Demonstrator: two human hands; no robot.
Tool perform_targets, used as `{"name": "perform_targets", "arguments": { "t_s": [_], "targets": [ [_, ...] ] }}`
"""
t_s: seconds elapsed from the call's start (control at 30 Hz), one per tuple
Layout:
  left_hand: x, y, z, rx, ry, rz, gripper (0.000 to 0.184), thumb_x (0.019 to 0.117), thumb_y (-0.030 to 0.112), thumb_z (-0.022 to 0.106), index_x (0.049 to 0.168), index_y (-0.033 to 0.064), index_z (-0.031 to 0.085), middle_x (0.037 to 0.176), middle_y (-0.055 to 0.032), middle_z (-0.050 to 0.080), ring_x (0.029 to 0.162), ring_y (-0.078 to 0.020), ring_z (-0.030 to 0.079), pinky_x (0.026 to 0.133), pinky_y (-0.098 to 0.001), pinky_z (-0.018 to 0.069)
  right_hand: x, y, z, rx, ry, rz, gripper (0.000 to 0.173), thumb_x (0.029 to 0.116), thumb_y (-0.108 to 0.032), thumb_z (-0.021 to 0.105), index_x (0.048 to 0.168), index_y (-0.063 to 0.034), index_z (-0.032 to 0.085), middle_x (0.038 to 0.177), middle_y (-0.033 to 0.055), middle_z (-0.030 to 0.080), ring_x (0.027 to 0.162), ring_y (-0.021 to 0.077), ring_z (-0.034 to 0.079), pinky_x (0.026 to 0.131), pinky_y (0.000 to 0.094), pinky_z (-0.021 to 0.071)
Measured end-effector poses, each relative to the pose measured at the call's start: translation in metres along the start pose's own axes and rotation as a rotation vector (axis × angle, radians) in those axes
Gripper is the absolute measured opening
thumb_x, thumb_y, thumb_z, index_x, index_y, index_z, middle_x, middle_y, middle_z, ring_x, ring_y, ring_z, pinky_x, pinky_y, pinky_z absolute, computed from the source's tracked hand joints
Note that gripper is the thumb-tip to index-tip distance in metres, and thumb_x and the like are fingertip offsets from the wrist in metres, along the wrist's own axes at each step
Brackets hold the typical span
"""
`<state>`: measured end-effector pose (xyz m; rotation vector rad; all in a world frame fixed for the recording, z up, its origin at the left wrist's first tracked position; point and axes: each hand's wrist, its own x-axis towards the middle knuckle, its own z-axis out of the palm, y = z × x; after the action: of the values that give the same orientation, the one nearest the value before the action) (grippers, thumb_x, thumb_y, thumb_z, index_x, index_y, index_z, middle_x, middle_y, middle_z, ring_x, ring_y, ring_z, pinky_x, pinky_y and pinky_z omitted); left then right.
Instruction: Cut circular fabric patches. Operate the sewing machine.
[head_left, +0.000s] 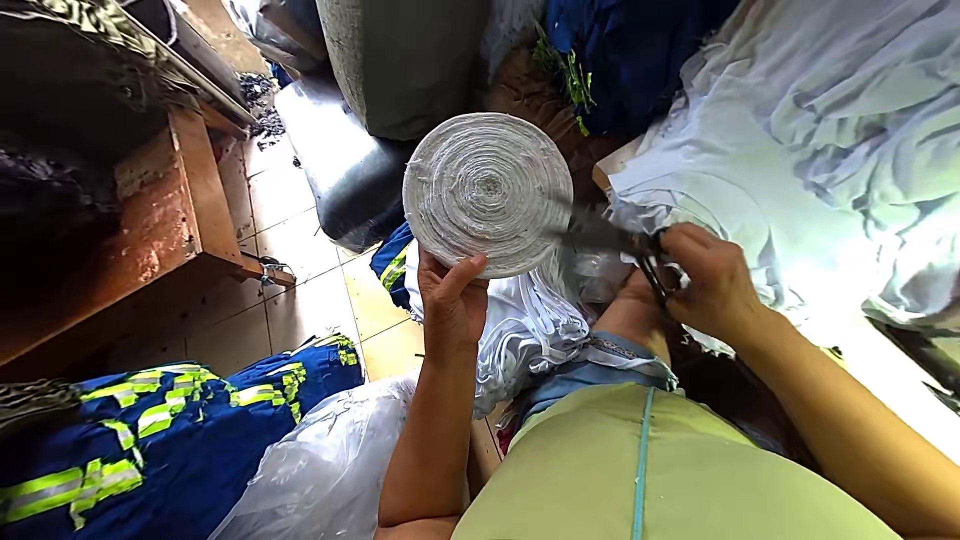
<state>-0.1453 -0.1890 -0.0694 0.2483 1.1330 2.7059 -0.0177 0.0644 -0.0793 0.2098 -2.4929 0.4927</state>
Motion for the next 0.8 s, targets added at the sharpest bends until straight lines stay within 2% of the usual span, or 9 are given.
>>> {"name": "perform_targets", "arguments": {
  "t_s": [0.07, 0.1, 0.13, 0.2, 0.3, 0.43, 0.6, 0.73, 0.8],
  "targets": [
    [0.004, 0.0, 0.0, -0.022, -0.005, -0.001, 0.044, 0.0868, -0.009, 0.05, 0.124, 0.0148, 0.049, 0.109, -0.0016, 0.069, 0.097, -0.0127, 0.07, 0.087, -0.0329, 0.0596, 0.005, 0.002, -0.011, -0.168, -0.037, -0.101, 0.04, 0.0886, -0.037, 0.066, 0.08, 0.0022, 0.06, 0.08, 0.0201, 0.063, 0.074, 0.0373, 0.065, 0.056, 0.0452, 0.0489],
    [0.004, 0.001, 0.001, -0.042, -0.004, -0.005, 0.042, 0.0894, -0.008, 0.047, 0.124, 0.0147, 0.05, 0.109, -0.0024, 0.069, 0.097, -0.0134, 0.07, 0.086, -0.0331, 0.0598, 0.008, 0.004, -0.015, -0.206, -0.06, -0.129, 0.033, 0.0851, -0.029, 0.067, 0.08, 0.0026, 0.06, 0.079, 0.0211, 0.063, 0.074, 0.0396, 0.065, 0.055, 0.0467, 0.0486],
    [0.004, 0.002, 0.001, -0.051, 0.0, -0.015, 0.039, 0.0924, -0.005, 0.044, 0.126, 0.0152, 0.05, 0.11, -0.0026, 0.069, 0.097, -0.0138, 0.07, 0.087, -0.0336, 0.0597, 0.011, 0.005, -0.018, -0.229, -0.081, -0.145, 0.027, 0.0811, -0.023, 0.068, 0.08, 0.0036, 0.06, 0.079, 0.0219, 0.063, 0.074, 0.0409, 0.065, 0.054, 0.0476, 0.0485],
    [0.002, 0.003, 0.003, -0.051, 0.013, -0.028, 0.037, 0.0961, -0.001, 0.039, 0.127, 0.0166, 0.048, 0.111, -0.0018, 0.068, 0.097, -0.0137, 0.07, 0.086, -0.0337, 0.0597, 0.019, 0.01, -0.024, -0.26, -0.107, -0.167, 0.024, 0.0788, -0.017, 0.068, 0.081, 0.0049, 0.059, 0.079, 0.0226, 0.062, 0.073, 0.0419, 0.065, 0.054, 0.0479, 0.0479],
    [-0.003, 0.005, 0.007, -0.039, 0.036, -0.045, 0.039, 0.0985, 0.0, 0.036, 0.131, 0.0186, 0.047, 0.113, -0.0002, 0.068, 0.098, -0.0132, 0.07, 0.086, -0.0335, 0.0598, 0.03, 0.02, -0.032, -0.275, -0.136, -0.254, 0.029, 0.0865, -0.022, 0.067, 0.082, 0.0062, 0.061, 0.08, 0.0234, 0.063, 0.074, 0.0422, 0.065, 0.055, 0.0481, 0.0484],
    [-0.008, 0.005, 0.012, -0.043, 0.041, -0.072, 0.038, 0.0999, 0.001, 0.034, 0.131, 0.0186, 0.048, 0.114, -0.0007, 0.067, 0.1, -0.0134, 0.069, 0.088, -0.0339, 0.0588, 0.044, 0.023, -0.034, -0.286, -0.169, -0.361, 0.034, 0.0924, -0.026, 0.063, 0.082, 0.0054, 0.06, 0.077, 0.0216, 0.061, 0.071, 0.0403, 0.065, 0.054, 0.046, 0.0478],
    [-0.011, 0.005, 0.023, -0.08, 0.103, -0.096, 0.038, 0.1029, 0.004, 0.032, 0.134, 0.0178, 0.047, 0.115, -0.0042, 0.067, 0.098, -0.0159, 0.07, 0.086, -0.0346, 0.0596, 0.052, 0.019, -0.038, -0.296, -0.198, -0.414, 0.032, 0.0913, -0.026, 0.063, 0.08, 0.0032, 0.059, 0.07, 0.0171, 0.056, 0.064, 0.0362, 0.061, 0.049, 0.0424, 0.0435],
    [-0.01, 0.005, 0.029, -0.093, 0.131, -0.127, 0.036, 0.1062, 0.008, 0.03, 0.137, 0.0184, 0.045, 0.115, -0.0047, 0.067, 0.1, -0.0167, 0.07, 0.086, -0.0351, 0.0597, 0.053, 0.02, -0.039, -0.322, -0.194, -0.435, 0.04, 0.0946, -0.033, 0.06, 0.076, 0.0023, 0.058, 0.067, 0.0157, 0.055, 0.061, 0.0347, 0.061, 0.045, 0.0406, 0.0422],
    [-0.01, 0.004, 0.031, -0.101, 0.152, -0.144, 0.034, 0.1071, 0.009, 0.029, 0.136, 0.0176, 0.045, 0.114, -0.0057, 0.067, 0.099, -0.0176, 0.07, 0.085, -0.0356, 0.0599, 0.053, 0.021, -0.039, -0.324, -0.202, -0.447, 0.038, 0.0937, -0.031, 0.061, 0.075, 0.0022, 0.057, 0.066, 0.0154, 0.054, 0.059, 0.0346, 0.06, 0.044, 0.0403, 0.0413]
  ]
}}
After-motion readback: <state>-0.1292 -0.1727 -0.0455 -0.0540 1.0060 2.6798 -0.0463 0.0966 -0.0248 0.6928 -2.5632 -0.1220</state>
